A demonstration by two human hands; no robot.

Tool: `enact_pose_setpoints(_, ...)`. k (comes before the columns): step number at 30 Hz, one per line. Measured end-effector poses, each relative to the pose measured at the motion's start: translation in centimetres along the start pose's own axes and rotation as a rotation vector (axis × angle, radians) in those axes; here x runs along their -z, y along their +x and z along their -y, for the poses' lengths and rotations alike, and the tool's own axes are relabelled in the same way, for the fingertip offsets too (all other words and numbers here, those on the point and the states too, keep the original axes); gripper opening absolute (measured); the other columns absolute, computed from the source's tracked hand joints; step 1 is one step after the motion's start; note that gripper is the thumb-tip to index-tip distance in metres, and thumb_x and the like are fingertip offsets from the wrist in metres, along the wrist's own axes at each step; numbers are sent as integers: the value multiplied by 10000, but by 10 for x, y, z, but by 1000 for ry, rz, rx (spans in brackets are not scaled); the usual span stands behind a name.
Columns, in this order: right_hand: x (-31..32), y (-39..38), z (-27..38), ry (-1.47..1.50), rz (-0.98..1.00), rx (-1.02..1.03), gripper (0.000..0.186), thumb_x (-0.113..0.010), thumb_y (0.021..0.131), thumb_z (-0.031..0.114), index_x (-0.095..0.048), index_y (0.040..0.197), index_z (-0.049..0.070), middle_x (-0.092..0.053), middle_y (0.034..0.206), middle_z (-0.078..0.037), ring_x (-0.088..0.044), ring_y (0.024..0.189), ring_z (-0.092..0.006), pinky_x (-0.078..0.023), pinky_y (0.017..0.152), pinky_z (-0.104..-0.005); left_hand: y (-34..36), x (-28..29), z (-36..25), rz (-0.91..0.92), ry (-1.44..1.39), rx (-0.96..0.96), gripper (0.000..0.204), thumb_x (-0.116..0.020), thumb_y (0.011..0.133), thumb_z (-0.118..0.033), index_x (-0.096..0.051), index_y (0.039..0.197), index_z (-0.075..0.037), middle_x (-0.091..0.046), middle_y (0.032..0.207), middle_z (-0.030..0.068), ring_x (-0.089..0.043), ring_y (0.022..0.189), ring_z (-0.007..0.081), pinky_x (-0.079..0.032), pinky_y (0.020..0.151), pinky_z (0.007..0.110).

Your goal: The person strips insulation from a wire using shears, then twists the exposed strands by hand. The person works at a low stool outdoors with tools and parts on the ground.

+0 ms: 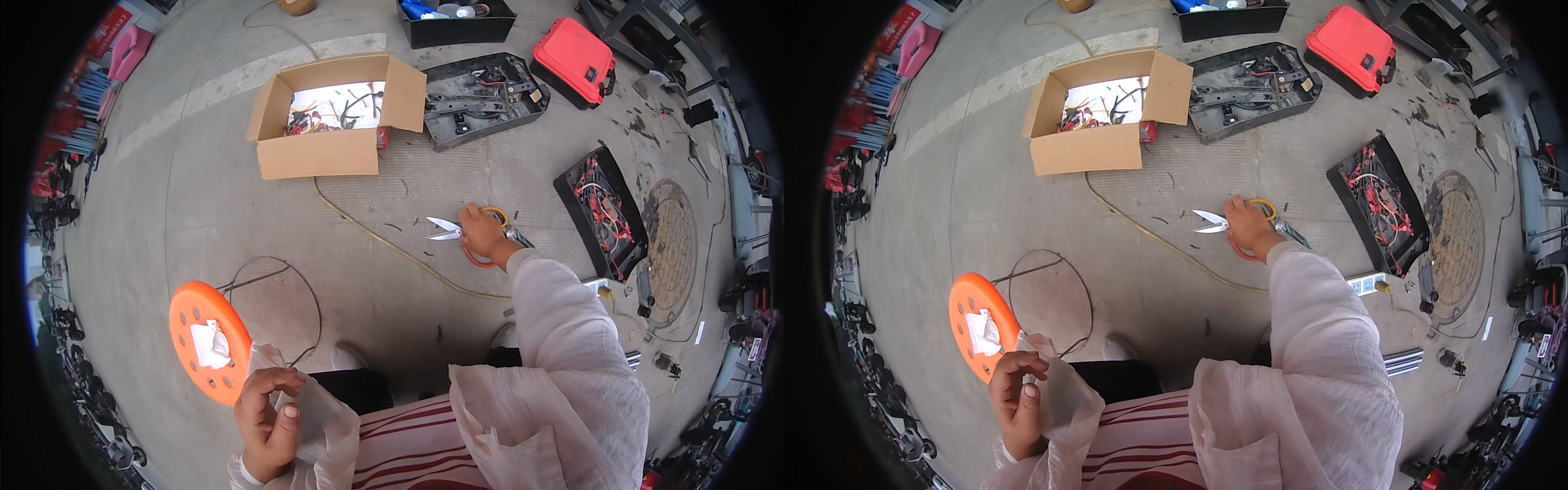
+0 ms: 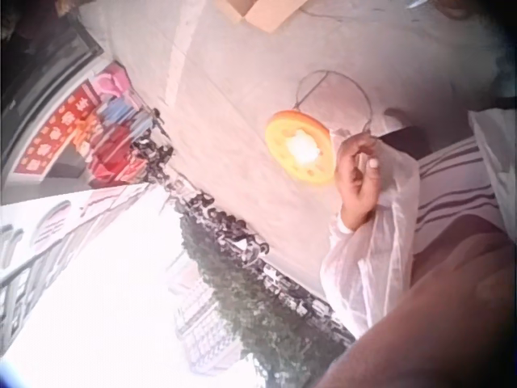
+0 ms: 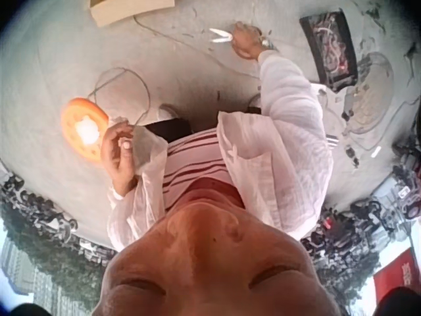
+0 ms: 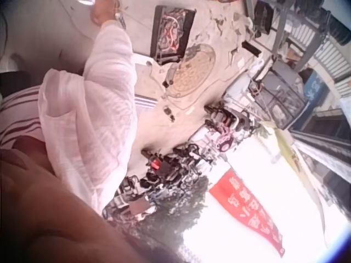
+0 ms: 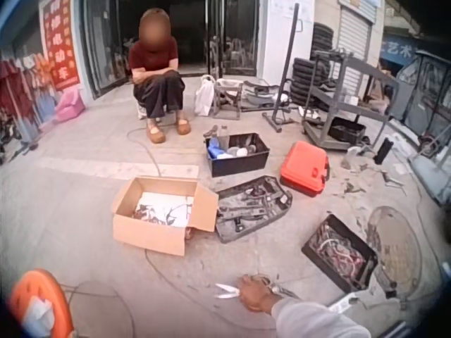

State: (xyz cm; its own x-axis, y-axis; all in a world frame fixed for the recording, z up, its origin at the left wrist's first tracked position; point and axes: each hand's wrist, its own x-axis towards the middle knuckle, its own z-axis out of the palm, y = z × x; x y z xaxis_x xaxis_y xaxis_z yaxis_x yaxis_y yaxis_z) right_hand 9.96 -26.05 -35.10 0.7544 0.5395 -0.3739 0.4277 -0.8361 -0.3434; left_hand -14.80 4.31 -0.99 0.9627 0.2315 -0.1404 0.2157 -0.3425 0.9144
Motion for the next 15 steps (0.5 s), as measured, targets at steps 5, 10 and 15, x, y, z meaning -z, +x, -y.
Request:
enact_pose_setpoints(5,-1,-5,-7,-84,-81,136,382,-736,754,196,-541,1050,53,-460,1135,-141,-526,1073,-325,-485,874,-443,4,-9,-6,9,41,25,387,-614,883,-264,-559,1082,63,-599,951,131,-560,850,197,-460,754,313)
enact_pose_setpoints(10,1,-6,0,-91,-38,35,349,-699,782,206,-557,1075,83,-463,1136,-126,-516,1097,-314,-486,865,-433,1,-9,-5,34,88,60,464,-624,883,-370,-550,1064,51,-568,970,116,-528,851,185,-433,765,312)
enact_pose_setpoints(15,3,-4,1,-116,-76,-119,332,-667,800,204,-569,1097,95,-469,1148,-120,-511,1106,-309,-482,871,-434,1,-4,2,48,107,-38,382,-634,865,-253,-563,1069,62,-615,925,159,-568,808,215,-465,730,320)
